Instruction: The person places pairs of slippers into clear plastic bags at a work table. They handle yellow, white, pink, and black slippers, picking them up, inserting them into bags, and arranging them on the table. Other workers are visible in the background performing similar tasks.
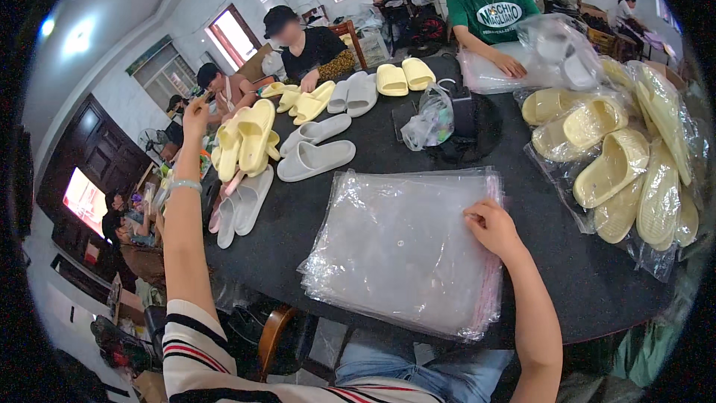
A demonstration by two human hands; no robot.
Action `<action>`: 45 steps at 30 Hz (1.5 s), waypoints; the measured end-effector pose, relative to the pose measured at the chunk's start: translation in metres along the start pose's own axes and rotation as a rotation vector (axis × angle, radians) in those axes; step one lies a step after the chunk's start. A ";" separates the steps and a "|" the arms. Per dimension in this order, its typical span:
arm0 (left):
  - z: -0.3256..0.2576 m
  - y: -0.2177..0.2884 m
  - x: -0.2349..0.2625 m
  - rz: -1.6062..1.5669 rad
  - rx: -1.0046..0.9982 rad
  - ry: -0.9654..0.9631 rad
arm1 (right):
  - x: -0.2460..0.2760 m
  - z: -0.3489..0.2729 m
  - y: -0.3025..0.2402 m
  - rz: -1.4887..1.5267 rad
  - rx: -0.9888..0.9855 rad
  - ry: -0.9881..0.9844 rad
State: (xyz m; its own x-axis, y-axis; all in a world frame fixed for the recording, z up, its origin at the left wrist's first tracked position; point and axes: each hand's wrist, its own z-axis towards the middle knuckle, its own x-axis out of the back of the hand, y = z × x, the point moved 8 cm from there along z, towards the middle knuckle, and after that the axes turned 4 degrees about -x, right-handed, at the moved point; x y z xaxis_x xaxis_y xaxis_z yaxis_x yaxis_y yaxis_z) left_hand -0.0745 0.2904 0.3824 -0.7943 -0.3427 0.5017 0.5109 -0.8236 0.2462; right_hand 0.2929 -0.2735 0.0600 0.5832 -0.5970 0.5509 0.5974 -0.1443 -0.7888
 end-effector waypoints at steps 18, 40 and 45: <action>-0.286 0.177 -0.239 -0.505 0.326 -0.863 | -0.010 -0.016 -0.039 -0.518 0.246 -0.023; -0.364 0.260 -0.130 -0.107 -0.419 -1.190 | -0.035 -0.017 -0.015 -0.651 0.160 -0.168; -0.396 0.233 -0.119 -0.009 -0.405 -1.001 | -0.035 -0.015 -0.018 -0.634 0.159 -0.183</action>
State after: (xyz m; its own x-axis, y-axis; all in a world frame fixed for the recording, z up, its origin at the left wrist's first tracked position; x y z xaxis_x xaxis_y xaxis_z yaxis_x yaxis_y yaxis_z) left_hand 0.0093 -0.0399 0.0518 -0.0742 0.0377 0.9965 0.2142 -0.9754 0.0528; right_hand 0.2533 -0.2617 0.0505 0.1687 -0.2895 0.9422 0.9201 -0.2966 -0.2558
